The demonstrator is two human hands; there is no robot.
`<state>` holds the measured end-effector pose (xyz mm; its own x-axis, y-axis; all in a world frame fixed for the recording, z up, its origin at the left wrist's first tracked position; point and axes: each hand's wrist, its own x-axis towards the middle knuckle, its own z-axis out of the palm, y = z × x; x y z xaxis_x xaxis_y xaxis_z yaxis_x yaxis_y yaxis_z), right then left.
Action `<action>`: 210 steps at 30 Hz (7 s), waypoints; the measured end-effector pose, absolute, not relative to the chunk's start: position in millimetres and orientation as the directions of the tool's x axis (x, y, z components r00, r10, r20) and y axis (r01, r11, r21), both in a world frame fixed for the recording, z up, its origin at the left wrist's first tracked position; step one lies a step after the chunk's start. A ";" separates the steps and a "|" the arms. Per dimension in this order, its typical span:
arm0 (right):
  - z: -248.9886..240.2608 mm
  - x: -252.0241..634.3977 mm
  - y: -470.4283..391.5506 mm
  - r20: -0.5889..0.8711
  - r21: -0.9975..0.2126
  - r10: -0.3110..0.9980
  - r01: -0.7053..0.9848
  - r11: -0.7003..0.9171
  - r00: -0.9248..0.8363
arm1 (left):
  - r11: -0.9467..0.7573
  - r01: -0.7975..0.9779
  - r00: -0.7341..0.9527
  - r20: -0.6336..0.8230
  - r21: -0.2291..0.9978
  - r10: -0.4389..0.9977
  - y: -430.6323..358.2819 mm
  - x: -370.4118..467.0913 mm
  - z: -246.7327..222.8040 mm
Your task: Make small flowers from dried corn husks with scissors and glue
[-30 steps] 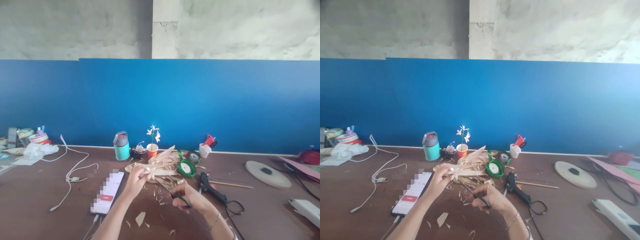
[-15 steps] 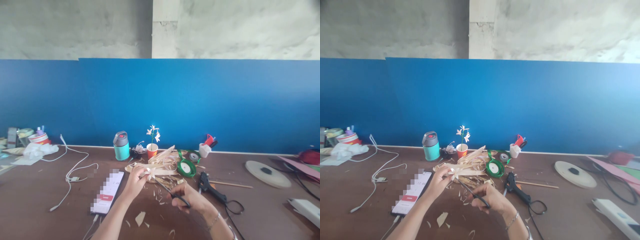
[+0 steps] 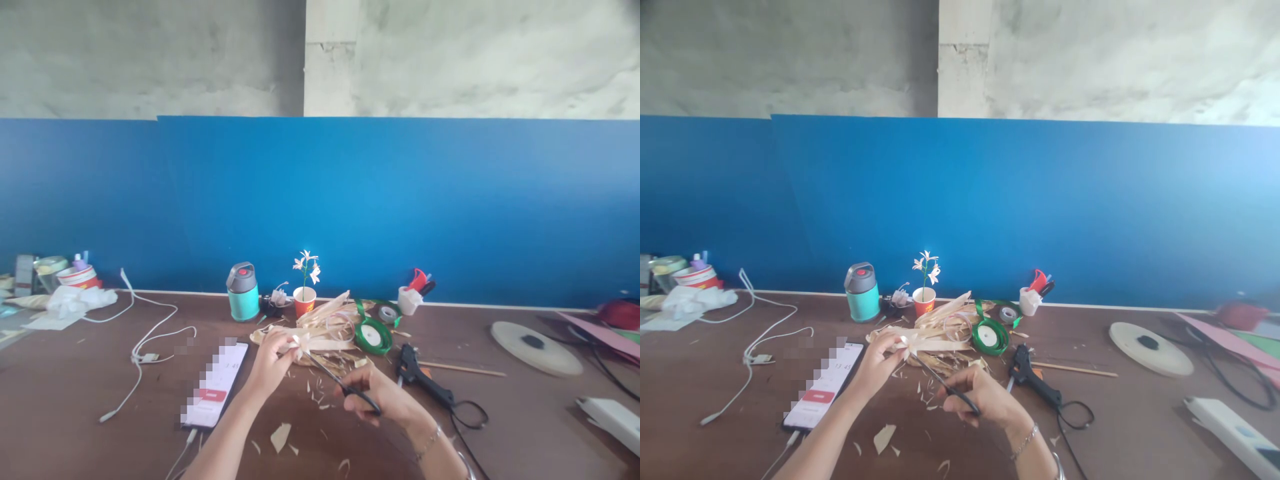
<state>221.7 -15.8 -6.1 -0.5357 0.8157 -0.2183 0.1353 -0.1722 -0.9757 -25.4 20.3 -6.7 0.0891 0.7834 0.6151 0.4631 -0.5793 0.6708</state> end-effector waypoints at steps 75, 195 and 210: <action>-1.1 210.5 -18.2 -0.192 -0.981 0.867 0.105 -0.161 -0.460 | -0.599 0.517 0.106 0.650 0.611 0.753 16.4 -23.9 -6.3; 7.0 136.6 6.4 0.410 -0.858 0.910 0.314 0.407 -0.058 | 0.047 -0.442 0.151 0.023 0.896 0.988 -2.6 2.2 13.8; 5.4 143.8 8.9 0.700 -0.627 0.711 0.415 0.659 -0.071 | 0.039 -0.489 0.134 0.030 0.872 0.991 -12.4 6.0 25.0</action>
<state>143.8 8.9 5.4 -0.0708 0.7108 0.6998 0.4149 0.6590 -0.6274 6.0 -12.4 25.0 0.1339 0.9905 0.0305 -0.4886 0.0392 0.8716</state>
